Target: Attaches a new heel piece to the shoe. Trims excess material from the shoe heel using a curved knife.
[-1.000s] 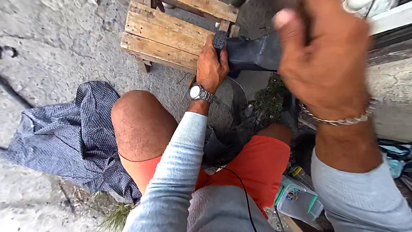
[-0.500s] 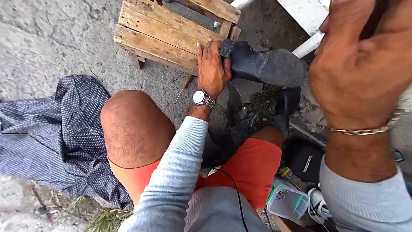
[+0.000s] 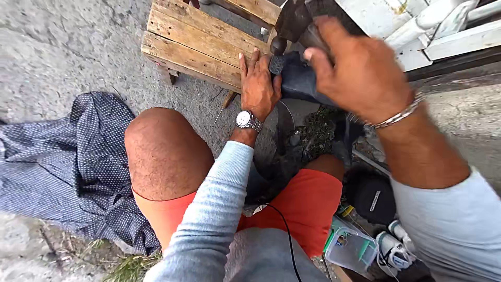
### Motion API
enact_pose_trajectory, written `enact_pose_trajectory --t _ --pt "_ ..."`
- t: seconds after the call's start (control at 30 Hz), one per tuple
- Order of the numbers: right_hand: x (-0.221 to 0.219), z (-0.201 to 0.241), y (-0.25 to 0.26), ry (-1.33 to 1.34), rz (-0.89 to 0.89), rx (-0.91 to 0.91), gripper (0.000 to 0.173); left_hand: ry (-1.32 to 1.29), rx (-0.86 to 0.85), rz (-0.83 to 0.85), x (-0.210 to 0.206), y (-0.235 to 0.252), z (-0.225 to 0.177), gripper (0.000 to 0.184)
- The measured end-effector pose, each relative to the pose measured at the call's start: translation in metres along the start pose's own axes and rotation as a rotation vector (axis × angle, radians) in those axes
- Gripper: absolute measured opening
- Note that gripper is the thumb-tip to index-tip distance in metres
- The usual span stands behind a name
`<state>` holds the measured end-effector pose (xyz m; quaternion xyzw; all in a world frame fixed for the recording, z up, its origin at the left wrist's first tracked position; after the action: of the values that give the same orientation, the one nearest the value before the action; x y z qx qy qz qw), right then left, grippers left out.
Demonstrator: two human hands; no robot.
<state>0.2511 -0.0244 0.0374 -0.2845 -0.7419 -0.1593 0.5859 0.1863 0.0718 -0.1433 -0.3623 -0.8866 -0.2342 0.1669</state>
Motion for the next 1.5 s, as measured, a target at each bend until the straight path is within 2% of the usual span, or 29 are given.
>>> enact_pose_trajectory --t 0.03,0.07,0.17,0.2,0.23,0.3,0.37,0.4,0.47,0.53,0.57,0.63,0.67,0.7,0.8,0.87,0.97,1.03,1.2,1.3,1.37,1.43,1.5 --pt "0.010 -0.003 0.005 -0.019 0.031 0.000 0.051 0.009 -0.003 0.000 0.000 0.002 0.000 0.035" --pt "0.021 -0.005 0.005 -0.012 -0.015 -0.007 0.048 0.012 0.001 -0.005 0.001 0.003 0.001 0.035" --pt "0.033 -0.005 -0.016 0.123 -0.371 -0.026 0.035 0.015 0.013 -0.018 0.000 0.002 0.001 0.035" --pt "0.027 0.001 -0.023 0.139 -0.426 -0.021 0.034 0.018 0.019 -0.009 0.001 0.001 0.002 0.035" --pt "0.015 0.007 -0.025 0.108 -0.411 -0.002 0.037 0.025 0.019 -0.002 0.003 0.003 0.002 0.036" --pt "-0.012 0.017 -0.022 -0.030 -0.231 0.083 0.051 0.053 -0.002 0.013 0.000 0.001 0.002 0.037" --pt "0.002 0.020 -0.016 -0.119 -0.100 0.138 0.053 0.062 -0.007 0.025 -0.003 0.000 -0.001 0.037" --pt "0.014 0.021 -0.018 -0.103 -0.128 0.135 0.050 0.064 0.005 0.025 -0.001 0.000 0.000 0.038" --pt "0.032 0.020 -0.033 -0.002 -0.302 0.099 0.038 0.054 0.028 0.024 0.001 0.001 0.001 0.039" --pt "0.028 0.020 -0.038 0.030 -0.466 0.041 0.033 0.047 0.048 0.021 0.003 0.000 0.002 0.039" --pt "0.016 0.021 -0.034 -0.002 -0.433 0.039 0.037 0.050 0.042 0.018 0.005 0.001 0.003 0.039" --pt "-0.009 0.020 -0.022 -0.114 -0.214 0.098 0.052 0.066 0.008 0.021 0.002 0.000 0.003 0.040" --pt "-0.006 0.018 -0.018 -0.150 -0.124 0.121 0.053 0.077 -0.002 0.023 0.000 -0.002 0.002 0.040" --pt "0.007 0.016 -0.013 -0.163 -0.112 0.135 0.052 0.080 -0.002 0.009 -0.001 0.001 0.002 0.040" --pt "0.037 0.012 -0.024 -0.006 -0.325 0.072 0.037 0.067 0.016 -0.006 0.001 0.002 0.004 0.038" --pt "0.031 0.011 -0.030 0.056 -0.441 0.028 0.035 0.073 0.028 0.001 0.002 0.001 0.005 0.037" --pt "-0.016 0.012 -0.023 -0.065 -0.224 0.077 0.051 0.073 0.023 0.030 0.001 0.001 0.005 0.040" --pt "-0.021 0.009 -0.017 -0.110 -0.147 0.125 0.053 0.078 0.009 0.017 -0.002 0.002 0.005 0.040" --pt "-0.010 0.013 -0.023 -0.078 -0.211 0.094 0.049 0.081 0.020 0.001 -0.002 0.001 0.007 0.040" --pt "0.011 0.013 -0.045 0.008 -0.400 0.071 0.041 0.074 0.022 0.005 0.000 0.002 0.005 0.040" --pt "0.004 0.014 -0.052 0.019 -0.468 0.076 0.039 0.074 0.029 0.013 0.000 0.000 0.006 0.040" --pt "-0.018 0.014 -0.043 -0.094 -0.310 0.117 0.046 0.084 0.011 0.008 -0.001 0.001 0.005 0.041" --pt "-0.016 0.011 -0.033 -0.168 -0.201 0.158 0.050 0.095 0.013 0.045 -0.004 0.001 0.003 0.044"
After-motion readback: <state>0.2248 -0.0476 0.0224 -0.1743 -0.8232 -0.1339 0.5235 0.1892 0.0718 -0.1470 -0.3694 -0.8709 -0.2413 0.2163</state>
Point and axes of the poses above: each hand's wrist, its own y-axis towards the middle knuckle, its own x-axis out of the back of the hand, z = x × y, the point moved 3 cm from there along y, towards the middle knuckle, and after that the axes turned 15 degrees about -y, right-handed, at the moved point
